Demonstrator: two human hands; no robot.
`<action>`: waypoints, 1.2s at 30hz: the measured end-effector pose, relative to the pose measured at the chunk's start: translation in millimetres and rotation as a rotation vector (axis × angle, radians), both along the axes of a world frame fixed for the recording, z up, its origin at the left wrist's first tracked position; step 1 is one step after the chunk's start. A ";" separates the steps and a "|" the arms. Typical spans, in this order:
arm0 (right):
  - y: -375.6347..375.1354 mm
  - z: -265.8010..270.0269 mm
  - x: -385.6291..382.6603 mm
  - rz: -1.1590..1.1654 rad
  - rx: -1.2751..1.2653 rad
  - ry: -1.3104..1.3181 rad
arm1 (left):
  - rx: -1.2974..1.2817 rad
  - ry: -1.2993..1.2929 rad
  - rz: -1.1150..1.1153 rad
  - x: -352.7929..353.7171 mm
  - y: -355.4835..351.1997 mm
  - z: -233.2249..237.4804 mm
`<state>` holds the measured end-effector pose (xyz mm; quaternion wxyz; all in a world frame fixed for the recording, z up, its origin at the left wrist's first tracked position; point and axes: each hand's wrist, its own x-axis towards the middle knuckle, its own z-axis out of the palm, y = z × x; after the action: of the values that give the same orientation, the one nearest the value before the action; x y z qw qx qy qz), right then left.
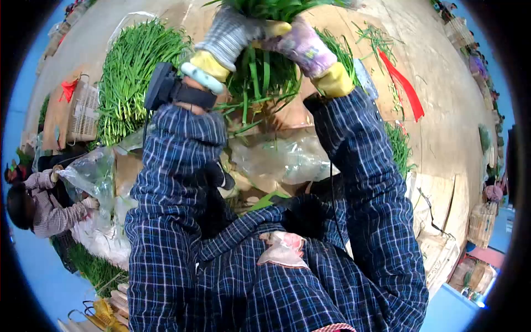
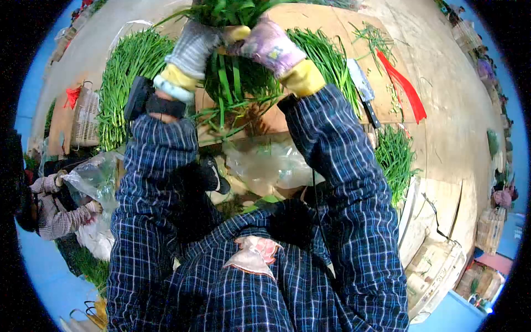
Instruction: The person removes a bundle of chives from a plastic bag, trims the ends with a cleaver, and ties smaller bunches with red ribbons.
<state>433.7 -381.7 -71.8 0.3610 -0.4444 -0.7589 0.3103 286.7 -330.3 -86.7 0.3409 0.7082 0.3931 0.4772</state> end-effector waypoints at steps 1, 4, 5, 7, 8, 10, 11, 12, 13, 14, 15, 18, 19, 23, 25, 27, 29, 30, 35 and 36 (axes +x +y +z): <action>-6.3 10.2 -8.8 -0.096 -0.148 -0.101 | -0.054 -0.043 -0.008 -2.4 0.2 -0.6; 21.1 -60.8 -8.3 -0.136 0.267 -0.216 | -0.138 -0.146 0.065 0.4 -3.2 -8.5; 49.6 -76.8 5.2 -0.026 0.323 -0.721 | -0.167 -0.181 0.106 0.8 -5.6 -11.7; 36.1 -47.1 12.3 0.281 0.592 -0.622 | -0.208 -0.198 0.172 3.9 -2.7 -18.2; 11.1 -23.8 3.8 0.138 0.344 -0.646 | -0.166 -0.124 0.184 3.2 -5.1 -21.5; -43.2 17.2 -3.9 -0.083 0.174 -0.718 | 0.677 0.785 0.214 -13.2 -2.7 -30.8; -59.4 25.6 -0.7 -0.146 0.235 -0.768 | 0.777 0.731 0.310 -10.4 3.4 -37.9; -62.3 24.8 9.4 -0.088 0.326 -0.716 | 0.773 0.723 0.312 -6.5 -3.1 -38.0; -87.3 8.7 13.8 -0.262 0.426 -0.792 | 0.781 0.716 0.306 -8.4 -7.2 -34.2; -116.9 22.8 28.3 -0.189 0.191 -0.691 | 0.161 0.142 0.314 -19.8 -8.7 -27.1; -139.7 6.6 43.7 -0.212 0.284 -0.467 | -0.105 -0.086 0.286 -42.5 3.4 -28.1; -193.0 -43.6 107.1 -0.027 -0.329 -0.233 | -0.415 -0.567 0.410 -78.0 -4.8 -8.8; -202.8 -65.3 107.6 0.002 -0.502 -0.135 | -0.461 -0.728 0.402 -72.9 -33.7 9.8; -191.2 -195.3 83.7 -0.179 -0.568 -1.033 | -0.502 -0.818 0.302 -85.5 -49.9 22.9; -206.4 -323.6 92.8 0.016 -0.611 -1.120 | -0.491 -0.899 0.269 -82.9 -66.6 31.3; -257.8 -290.3 58.2 0.261 -0.511 -1.124 | -0.496 -0.985 0.168 -81.3 -83.9 37.0; -271.0 -308.8 46.7 0.261 -0.667 -0.992 | -0.450 -1.046 -0.073 -105.3 -73.2 32.8; -264.7 -310.3 48.1 0.237 -0.640 -1.053 | -0.364 -1.069 0.010 -107.8 -75.5 31.5; -217.6 -184.4 79.5 -0.308 -0.261 -0.258 | -0.153 -1.236 0.026 -103.6 -95.6 31.4; -200.5 -158.8 83.7 -0.414 -0.106 -0.032 | -0.156 -1.256 -0.093 -112.3 -83.9 22.2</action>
<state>517.4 -582.2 -230.6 0.3810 -0.6139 -0.6399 0.2618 174.4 -414.2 -64.5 0.5776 0.2827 0.1205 0.7562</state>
